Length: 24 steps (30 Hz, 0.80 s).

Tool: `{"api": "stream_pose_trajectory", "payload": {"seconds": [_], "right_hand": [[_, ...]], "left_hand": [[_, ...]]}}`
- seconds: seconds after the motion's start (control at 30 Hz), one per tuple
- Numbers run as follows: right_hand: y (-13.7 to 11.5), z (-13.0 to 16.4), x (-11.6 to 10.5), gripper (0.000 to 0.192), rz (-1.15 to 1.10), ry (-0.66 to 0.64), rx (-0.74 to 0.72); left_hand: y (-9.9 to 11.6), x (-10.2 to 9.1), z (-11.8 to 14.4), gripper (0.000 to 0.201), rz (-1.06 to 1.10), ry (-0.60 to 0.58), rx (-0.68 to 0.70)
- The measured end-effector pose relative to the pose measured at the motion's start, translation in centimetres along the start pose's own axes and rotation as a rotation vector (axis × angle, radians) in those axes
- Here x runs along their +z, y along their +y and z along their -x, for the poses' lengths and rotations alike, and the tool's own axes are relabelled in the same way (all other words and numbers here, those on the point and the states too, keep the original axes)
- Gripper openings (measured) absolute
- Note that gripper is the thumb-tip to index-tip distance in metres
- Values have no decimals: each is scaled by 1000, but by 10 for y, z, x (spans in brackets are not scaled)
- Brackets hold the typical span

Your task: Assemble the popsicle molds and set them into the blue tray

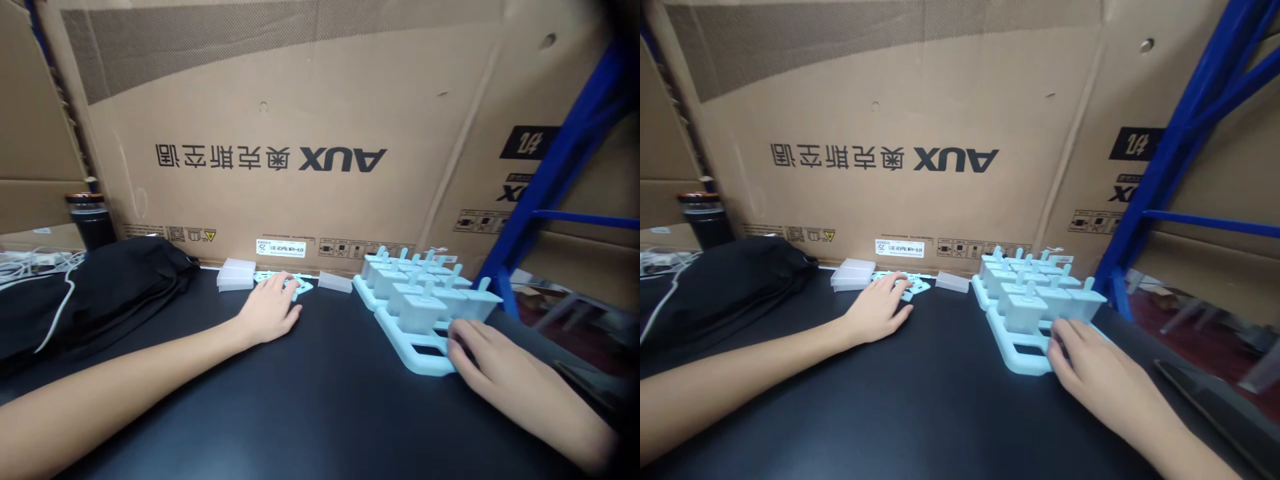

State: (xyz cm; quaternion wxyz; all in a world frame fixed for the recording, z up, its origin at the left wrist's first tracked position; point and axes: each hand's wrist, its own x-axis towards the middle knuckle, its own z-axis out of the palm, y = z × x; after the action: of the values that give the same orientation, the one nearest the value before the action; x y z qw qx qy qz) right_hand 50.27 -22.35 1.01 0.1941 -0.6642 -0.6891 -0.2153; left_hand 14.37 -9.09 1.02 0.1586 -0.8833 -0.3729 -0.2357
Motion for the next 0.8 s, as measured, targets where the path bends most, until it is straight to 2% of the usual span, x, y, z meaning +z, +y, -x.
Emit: {"api": "stream_pose_trajectory", "payload": {"seconds": [0.1, 0.2, 0.27, 0.3, 0.4, 0.53, 0.63, 0.8], "right_hand": [[4, 1, -5, 18, 16, -42, 23], [-6, 3, -19, 12, 132, 196, -6], [-25, 1, -28, 12, 176, 321, -141], [-39, -2, -31, 14, 170, 320, -223], [-85, -19, -33, 21, 102, 114, -370], [-135, -60, -18, 30, 107, -224, -373], [-147, -92, 3, 34, 189, -354, -297], [-144, -123, 29, 38, 212, -428, -247]], "left_hand": [[-35, -11, 11, 34, -156, 78, 134], [-81, -20, 25, 36, -291, 93, 185], [-108, -23, 36, 39, -334, 87, 198], [-119, -25, 41, 38, -333, 89, 190], [-140, -25, 52, 41, -286, 96, 130], [-148, -23, 54, 44, -193, 82, 78], [-148, -23, 52, 42, -127, 56, 61], [-145, -26, 51, 39, -65, 34, 67]]}}
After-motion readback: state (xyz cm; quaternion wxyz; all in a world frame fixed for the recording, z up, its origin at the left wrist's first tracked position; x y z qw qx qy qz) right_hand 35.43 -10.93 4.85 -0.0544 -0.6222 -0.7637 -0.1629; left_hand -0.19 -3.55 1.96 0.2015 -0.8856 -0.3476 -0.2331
